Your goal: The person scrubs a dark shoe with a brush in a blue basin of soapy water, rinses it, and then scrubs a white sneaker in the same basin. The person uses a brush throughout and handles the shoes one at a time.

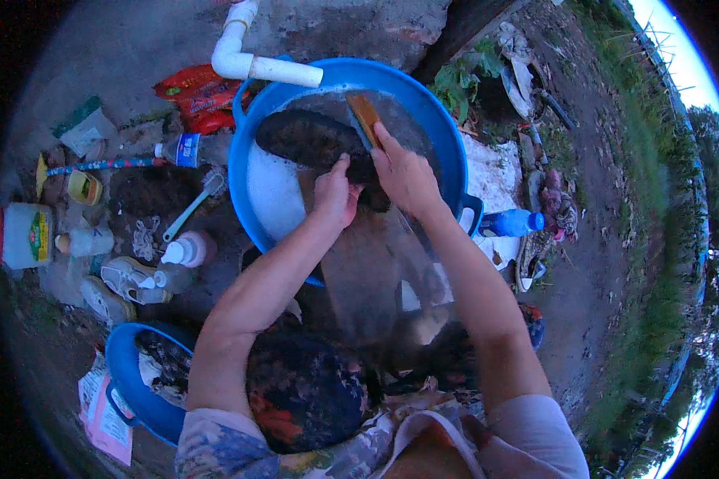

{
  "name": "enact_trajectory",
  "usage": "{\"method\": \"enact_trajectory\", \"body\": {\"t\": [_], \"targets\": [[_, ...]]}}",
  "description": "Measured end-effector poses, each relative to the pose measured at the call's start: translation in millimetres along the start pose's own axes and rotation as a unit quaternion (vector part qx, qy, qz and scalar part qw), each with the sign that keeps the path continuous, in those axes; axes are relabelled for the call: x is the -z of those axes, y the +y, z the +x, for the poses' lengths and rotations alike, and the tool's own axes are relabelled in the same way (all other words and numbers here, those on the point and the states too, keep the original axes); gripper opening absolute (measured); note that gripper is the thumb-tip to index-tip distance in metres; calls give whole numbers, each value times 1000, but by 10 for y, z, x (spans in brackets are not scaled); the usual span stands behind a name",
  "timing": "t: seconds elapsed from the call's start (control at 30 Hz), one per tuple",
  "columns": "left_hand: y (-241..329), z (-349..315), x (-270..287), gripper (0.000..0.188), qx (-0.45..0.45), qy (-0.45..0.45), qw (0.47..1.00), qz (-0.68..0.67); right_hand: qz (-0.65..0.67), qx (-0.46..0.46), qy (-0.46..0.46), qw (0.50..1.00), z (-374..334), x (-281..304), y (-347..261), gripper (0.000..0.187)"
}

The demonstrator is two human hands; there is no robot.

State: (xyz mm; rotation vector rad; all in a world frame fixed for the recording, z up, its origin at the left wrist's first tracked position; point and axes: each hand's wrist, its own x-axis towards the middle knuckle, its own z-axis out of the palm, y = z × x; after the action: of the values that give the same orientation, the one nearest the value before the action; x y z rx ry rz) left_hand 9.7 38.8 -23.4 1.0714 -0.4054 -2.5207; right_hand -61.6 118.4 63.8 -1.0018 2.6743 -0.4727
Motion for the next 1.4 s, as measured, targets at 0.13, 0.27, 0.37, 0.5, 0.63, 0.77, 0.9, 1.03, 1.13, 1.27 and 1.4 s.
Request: {"method": "enact_trajectory", "body": {"t": [0.13, 0.27, 0.37, 0.5, 0.63, 0.77, 0.9, 1.03, 1.13, 1.27, 1.4], "targets": [[32, 15, -16, 21, -14, -15, 997, -77, 78, -25, -10, 997, -489, 116, 319, 48], [-47, -26, -28, 25, 6, -28, 999, 21, 89, -4, 22, 996, -330, -28, 225, 49], [17, 37, 74, 26, 15, -9, 999, 41, 36, 3, 0, 999, -5, -46, -46, 49], [24, 26, 39, 23, -4, -13, 999, -37, 75, 38, 19, 996, -350, 9, 410, 47], [-50, 32, 71, 22, -12, -54, 998, 7, 41, 5, -32, 999, -275, 60, 105, 46], [23, 17, 154, 26, -12, 2, 1000, 4, -40, 103, -73, 991, 308, -50, -404, 43], [88, -69, 36, 31, -1, -34, 998, -52, 156, -81, -140, 974, 460, 125, 401, 40], [131, -58, 11, 31, 36, -143, 987, -63, 113, -169, -238, 950, 257, -263, 898, 40], [33, 40, 104, 35, 15, -182, 983, 36, 316, -255, -141, 903, -128, 30, 601, 41], [-46, 106, -123, 25, 18, -107, 994, 23, 115, 116, 187, 969, -612, -231, 559, 45], [-83, 49, -328, 18, 17, -77, 996, -32, 66, -92, 36, 993, -210, -188, 251, 49]]}}
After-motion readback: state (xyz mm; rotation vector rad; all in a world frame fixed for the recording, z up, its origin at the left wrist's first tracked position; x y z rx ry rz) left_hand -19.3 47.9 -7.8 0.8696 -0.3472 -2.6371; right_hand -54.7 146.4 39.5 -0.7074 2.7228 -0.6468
